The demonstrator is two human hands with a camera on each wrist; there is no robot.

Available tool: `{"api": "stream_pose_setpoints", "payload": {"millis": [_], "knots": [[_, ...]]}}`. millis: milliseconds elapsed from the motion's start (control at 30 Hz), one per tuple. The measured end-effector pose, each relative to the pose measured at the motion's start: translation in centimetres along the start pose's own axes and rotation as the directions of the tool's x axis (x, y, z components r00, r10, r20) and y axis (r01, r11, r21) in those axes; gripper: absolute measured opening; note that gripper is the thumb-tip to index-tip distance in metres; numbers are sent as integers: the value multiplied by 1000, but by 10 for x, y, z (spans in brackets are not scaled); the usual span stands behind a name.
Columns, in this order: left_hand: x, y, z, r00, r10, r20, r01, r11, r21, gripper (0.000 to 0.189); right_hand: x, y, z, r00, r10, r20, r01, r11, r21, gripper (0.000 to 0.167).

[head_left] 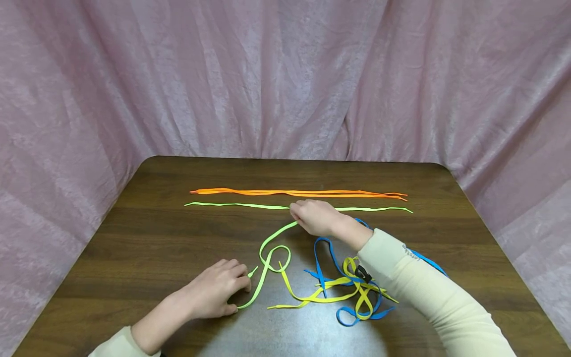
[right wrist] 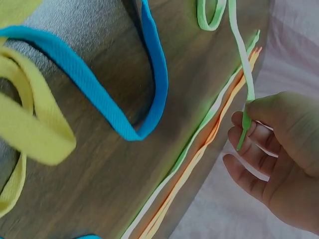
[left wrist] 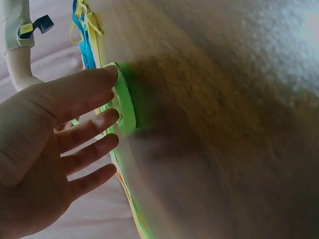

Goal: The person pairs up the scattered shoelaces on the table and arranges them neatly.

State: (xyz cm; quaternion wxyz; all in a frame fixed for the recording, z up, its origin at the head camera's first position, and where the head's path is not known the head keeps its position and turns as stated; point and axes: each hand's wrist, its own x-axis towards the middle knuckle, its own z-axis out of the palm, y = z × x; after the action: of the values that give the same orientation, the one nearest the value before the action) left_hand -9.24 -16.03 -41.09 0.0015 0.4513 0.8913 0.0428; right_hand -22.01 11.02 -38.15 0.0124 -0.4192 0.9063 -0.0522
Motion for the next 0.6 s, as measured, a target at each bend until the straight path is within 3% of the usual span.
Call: {"api": "stream_pose_setpoints", "payload": {"millis": [333, 600], "knots": [[1, 1, 4, 1000, -11, 12, 11, 999, 36, 26, -6, 9, -3, 999, 20, -27, -20, 1000, 3, 16], [3, -2, 4, 997, -40, -67, 44, 997, 62, 27, -9, 12, -4, 999, 16, -35, -16, 1000, 20, 17]]}}
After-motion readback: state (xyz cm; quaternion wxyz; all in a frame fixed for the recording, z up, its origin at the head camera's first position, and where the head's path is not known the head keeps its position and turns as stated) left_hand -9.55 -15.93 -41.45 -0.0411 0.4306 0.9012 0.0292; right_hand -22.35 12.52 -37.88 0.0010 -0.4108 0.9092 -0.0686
